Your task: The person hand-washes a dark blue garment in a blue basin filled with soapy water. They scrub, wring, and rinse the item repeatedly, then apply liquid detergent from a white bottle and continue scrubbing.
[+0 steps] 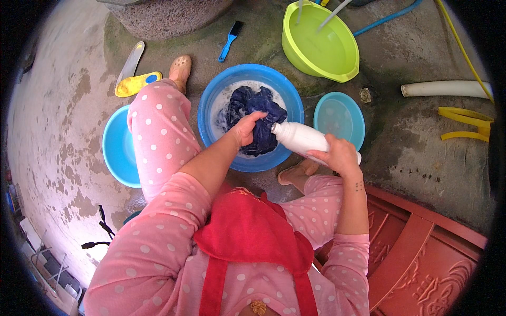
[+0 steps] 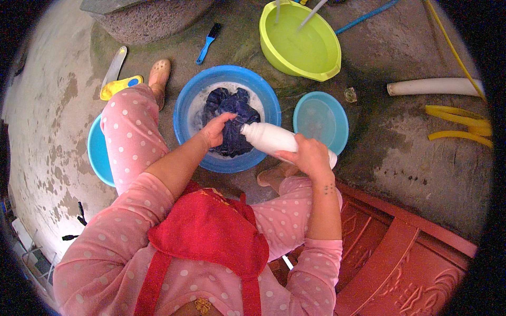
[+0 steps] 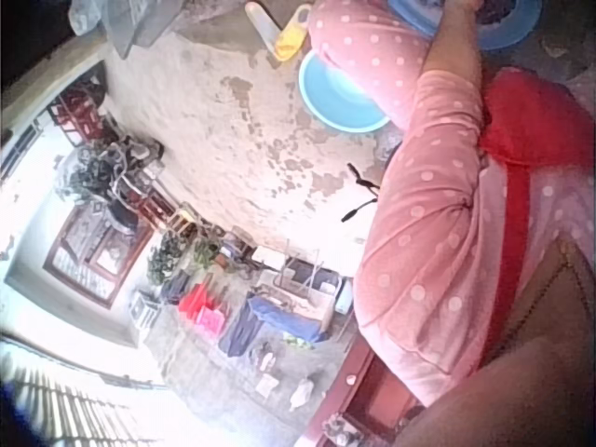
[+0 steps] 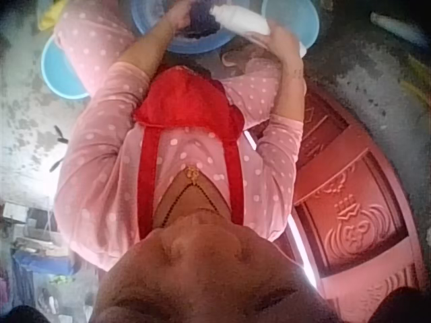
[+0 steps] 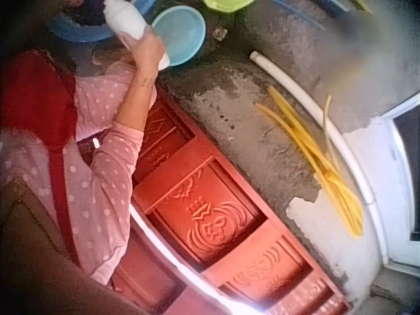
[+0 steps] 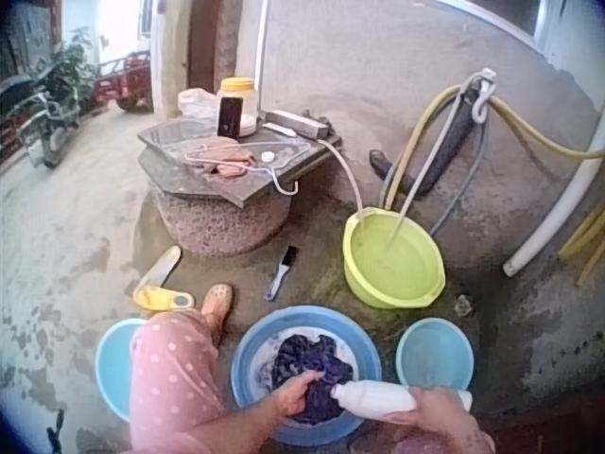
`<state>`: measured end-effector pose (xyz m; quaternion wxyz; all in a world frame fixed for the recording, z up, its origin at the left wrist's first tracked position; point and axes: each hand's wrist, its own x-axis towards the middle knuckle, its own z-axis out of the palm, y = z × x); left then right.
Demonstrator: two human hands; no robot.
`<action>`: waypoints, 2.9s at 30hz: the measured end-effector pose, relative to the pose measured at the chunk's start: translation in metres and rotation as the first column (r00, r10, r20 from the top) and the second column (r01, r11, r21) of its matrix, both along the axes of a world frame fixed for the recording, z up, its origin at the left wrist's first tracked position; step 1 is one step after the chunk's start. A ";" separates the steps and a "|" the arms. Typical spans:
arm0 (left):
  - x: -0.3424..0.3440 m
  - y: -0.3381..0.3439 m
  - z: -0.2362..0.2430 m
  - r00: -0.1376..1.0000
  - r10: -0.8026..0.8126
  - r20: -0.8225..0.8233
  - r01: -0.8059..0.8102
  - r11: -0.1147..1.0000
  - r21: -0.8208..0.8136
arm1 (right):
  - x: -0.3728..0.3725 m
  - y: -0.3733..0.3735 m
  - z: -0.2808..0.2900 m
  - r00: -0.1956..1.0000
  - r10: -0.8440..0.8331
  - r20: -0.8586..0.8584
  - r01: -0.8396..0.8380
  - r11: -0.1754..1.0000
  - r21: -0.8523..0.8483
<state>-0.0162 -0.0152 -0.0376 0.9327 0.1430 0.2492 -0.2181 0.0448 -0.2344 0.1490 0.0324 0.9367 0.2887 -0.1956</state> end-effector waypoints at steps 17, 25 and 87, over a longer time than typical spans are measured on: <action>0.012 0.009 0.009 0.988 0.110 0.110 -0.101 0.991 -0.087 | 0.042 -0.117 -0.006 0.834 -0.320 -0.449 0.523 0.718 0.460; 0.008 0.024 0.009 0.985 0.096 0.145 -0.104 0.994 0.044 | -0.020 -0.225 -0.039 0.705 -0.567 -0.426 0.702 0.469 0.536; -0.004 -0.020 0.114 0.999 0.053 0.009 -0.054 0.987 0.154 | -0.094 0.125 -0.131 0.573 -0.383 -0.725 0.771 -0.050 0.635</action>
